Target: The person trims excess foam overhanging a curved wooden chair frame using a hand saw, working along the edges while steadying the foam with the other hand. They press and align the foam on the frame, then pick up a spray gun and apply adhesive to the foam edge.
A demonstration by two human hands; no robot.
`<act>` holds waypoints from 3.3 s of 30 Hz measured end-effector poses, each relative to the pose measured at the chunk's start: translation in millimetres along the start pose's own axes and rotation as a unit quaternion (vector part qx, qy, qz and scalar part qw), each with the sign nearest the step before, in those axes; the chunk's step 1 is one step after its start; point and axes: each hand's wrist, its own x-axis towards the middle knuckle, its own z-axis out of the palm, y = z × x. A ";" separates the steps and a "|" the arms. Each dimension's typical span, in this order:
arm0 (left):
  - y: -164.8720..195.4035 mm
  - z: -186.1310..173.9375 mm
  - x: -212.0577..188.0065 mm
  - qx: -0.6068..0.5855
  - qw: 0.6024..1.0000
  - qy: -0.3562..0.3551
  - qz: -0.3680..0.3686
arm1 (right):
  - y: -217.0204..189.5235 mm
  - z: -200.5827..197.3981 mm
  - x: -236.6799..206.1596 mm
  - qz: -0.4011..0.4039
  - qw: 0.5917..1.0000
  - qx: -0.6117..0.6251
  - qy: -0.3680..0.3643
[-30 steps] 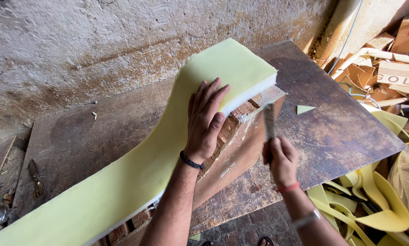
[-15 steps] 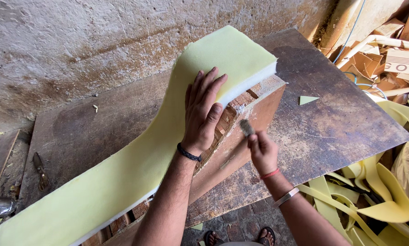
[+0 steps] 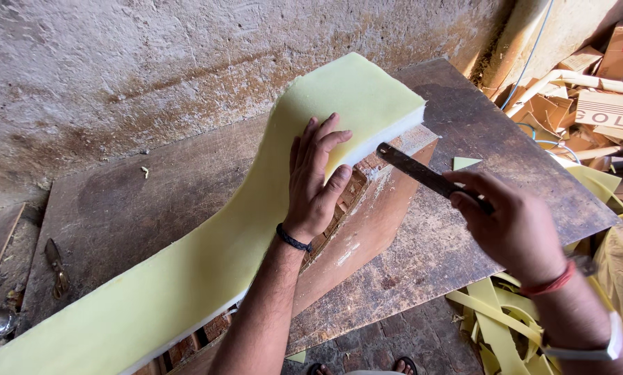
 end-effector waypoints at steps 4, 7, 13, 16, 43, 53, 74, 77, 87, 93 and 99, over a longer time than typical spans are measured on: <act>2.5 2.3 -0.5 0.005 1.000 0.009 0.013 | -47.2 -23.4 21.4 -0.014 0.992 -0.120 -0.031; 2.4 2.7 -0.5 -0.007 1.000 0.013 0.013 | -64.0 -31.6 14.4 0.038 0.985 -0.158 -0.050; 1.2 4.2 0.8 0.010 1.000 0.018 0.015 | -73.3 -27.2 8.6 0.035 0.987 -0.152 -0.033; 0.9 4.5 -0.3 -0.009 1.000 0.015 0.014 | -69.4 -23.4 3.6 0.002 0.989 -0.144 -0.028; 11.6 27.7 -28.7 0.038 0.990 0.136 0.000 | 30.4 43.2 -95.3 0.266 0.882 0.387 0.046; 8.1 46.8 -145.8 0.093 0.967 0.187 -0.145 | 82.9 115.0 -52.8 0.165 0.839 0.468 -0.223; 73.4 -25.1 -312.7 0.242 0.822 0.232 -0.460 | -12.0 219.8 -46.6 -0.008 0.829 0.230 -0.509; 59.4 -45.6 -322.0 0.211 0.818 0.249 -0.473 | -22.9 225.7 -47.8 0.010 0.832 0.219 -0.510; -24.0 -136.6 -311.9 0.318 0.881 0.146 -0.319 | -64.4 254.3 -106.0 0.135 0.887 0.234 -0.375; -61.6 -139.4 -296.2 0.341 0.894 0.011 -0.290 | -77.7 247.8 -155.1 0.198 0.893 0.273 -0.296; -93.5 -124.8 -296.6 0.385 0.888 -0.059 -0.244 | -67.8 225.5 -175.6 0.250 0.891 0.263 -0.273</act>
